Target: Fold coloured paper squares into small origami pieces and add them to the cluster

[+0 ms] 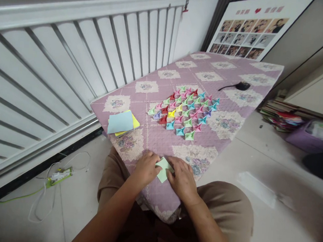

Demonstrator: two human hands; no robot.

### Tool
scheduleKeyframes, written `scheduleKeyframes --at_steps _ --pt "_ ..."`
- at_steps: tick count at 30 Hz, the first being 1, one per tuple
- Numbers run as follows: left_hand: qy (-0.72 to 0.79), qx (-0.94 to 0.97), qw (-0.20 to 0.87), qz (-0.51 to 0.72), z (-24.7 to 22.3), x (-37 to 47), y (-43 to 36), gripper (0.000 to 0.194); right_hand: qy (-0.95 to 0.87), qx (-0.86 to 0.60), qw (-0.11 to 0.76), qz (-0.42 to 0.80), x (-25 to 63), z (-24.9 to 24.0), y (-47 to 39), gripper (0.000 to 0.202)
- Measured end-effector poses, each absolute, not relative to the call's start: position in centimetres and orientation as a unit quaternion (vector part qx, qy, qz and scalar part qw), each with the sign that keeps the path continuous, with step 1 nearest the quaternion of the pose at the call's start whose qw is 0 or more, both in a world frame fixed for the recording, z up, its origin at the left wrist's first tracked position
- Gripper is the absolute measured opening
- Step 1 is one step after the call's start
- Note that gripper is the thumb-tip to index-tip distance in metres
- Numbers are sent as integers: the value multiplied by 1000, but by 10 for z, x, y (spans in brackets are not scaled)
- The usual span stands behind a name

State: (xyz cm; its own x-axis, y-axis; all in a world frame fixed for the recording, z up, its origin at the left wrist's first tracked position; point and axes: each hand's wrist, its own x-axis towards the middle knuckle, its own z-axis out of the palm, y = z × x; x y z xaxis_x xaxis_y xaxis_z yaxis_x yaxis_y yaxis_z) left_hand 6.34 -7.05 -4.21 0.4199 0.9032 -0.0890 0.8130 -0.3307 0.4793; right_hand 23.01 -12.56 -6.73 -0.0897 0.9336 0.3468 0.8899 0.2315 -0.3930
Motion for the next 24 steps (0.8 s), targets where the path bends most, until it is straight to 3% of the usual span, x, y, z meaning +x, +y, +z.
scheduleKeyframes --at_steps 3,12,24 --pt "526 814 226 102 -45 62 -71 11 -744 -613 262 47 231 -67 -126 41" --pt "478 834 232 148 -56 49 -76 8 -743 -599 293 53 232 -68 -128 5" --pt "436 887 129 76 -54 38 -83 21 -764 -586 268 -8 228 -65 -131 11"
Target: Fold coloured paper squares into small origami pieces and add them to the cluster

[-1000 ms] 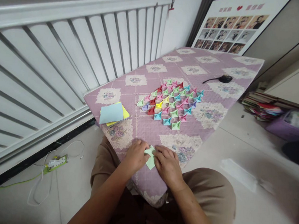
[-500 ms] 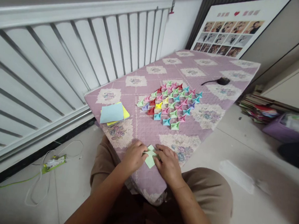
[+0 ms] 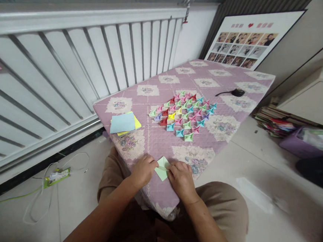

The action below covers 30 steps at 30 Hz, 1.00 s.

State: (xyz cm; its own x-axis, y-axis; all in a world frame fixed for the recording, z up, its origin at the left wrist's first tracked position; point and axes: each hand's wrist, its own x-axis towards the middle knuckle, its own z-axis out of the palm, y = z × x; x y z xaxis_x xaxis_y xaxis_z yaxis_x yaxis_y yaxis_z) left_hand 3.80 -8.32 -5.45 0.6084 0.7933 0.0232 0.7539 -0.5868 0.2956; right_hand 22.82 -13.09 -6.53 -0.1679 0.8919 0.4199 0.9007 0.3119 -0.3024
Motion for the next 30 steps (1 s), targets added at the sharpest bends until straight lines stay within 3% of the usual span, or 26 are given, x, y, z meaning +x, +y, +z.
scheduleKeyframes --at_steps 15,21,30 --pt "421 905 52 22 -49 33 -98 21 -789 -552 270 -7 235 -70 -135 20" --pt "406 911 68 19 -39 34 -103 34 -792 -539 288 2 239 -75 -139 20" --pt "397 915 69 2 -36 36 -108 35 -760 -586 281 -28 234 -67 -155 23"
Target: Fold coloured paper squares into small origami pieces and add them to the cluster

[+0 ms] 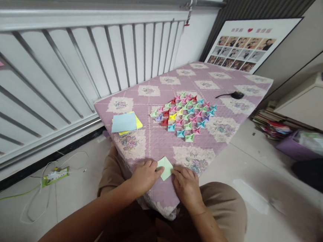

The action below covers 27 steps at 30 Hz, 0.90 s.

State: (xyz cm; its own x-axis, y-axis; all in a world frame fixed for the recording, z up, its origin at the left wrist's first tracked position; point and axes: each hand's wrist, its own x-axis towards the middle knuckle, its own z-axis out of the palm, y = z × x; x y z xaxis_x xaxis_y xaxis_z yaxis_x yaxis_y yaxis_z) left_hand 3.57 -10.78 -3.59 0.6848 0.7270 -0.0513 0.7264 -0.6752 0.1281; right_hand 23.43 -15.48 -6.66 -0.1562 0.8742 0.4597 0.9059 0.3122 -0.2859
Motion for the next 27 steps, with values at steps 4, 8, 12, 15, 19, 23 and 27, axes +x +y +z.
scheduleKeyframes --at_steps 4,8,12,15,19,23,27 --pt "397 915 70 5 -35 36 -108 28 -773 -562 292 -21 215 -64 -159 29" --pt "393 918 57 -6 -35 35 -109 27 -790 -549 273 -5 205 -67 -161 34" --pt "411 910 55 -7 -37 30 -111 35 -783 -565 262 -5 214 -69 -163 31" --pt "442 894 67 -9 -40 26 -112 37 -772 -575 271 -15 221 -69 -165 31" --pt "466 883 60 -10 -42 25 -113 37 -767 -580 274 -23 223 -70 -166 29" --pt "471 881 41 -17 -43 27 -116 37 -762 -586 272 -37 226 -72 -166 27" --pt "472 881 36 -10 -44 29 -118 36 -760 -590 268 -44 229 -73 -166 27"
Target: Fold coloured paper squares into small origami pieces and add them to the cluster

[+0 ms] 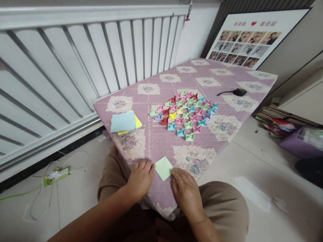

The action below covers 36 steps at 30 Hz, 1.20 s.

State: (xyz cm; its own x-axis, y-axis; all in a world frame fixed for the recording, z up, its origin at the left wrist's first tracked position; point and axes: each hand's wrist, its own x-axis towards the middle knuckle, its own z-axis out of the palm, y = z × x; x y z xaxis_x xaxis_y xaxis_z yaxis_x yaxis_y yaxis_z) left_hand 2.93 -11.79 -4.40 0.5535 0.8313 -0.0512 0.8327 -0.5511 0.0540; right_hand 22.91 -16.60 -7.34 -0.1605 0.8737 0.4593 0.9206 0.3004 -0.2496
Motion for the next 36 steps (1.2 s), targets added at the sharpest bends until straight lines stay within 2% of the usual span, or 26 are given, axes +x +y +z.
scheduleKeyframes --at_steps 10,17,22,27,36 --pt "397 917 28 25 -43 44 -125 35 -760 -589 270 -49 229 -75 -167 27" --pt "397 917 -13 20 -48 47 -127 35 -730 -627 270 23 233 -69 -152 21" --pt "396 918 -20 16 -47 46 -127 36 -687 -684 239 56 227 -58 -127 27" --pt "400 916 -13 17 -45 46 -127 35 -666 -715 206 58 216 -53 -119 19" --pt "402 915 -4 22 -46 46 -127 35 -643 -704 275 124 219 -59 -118 9"
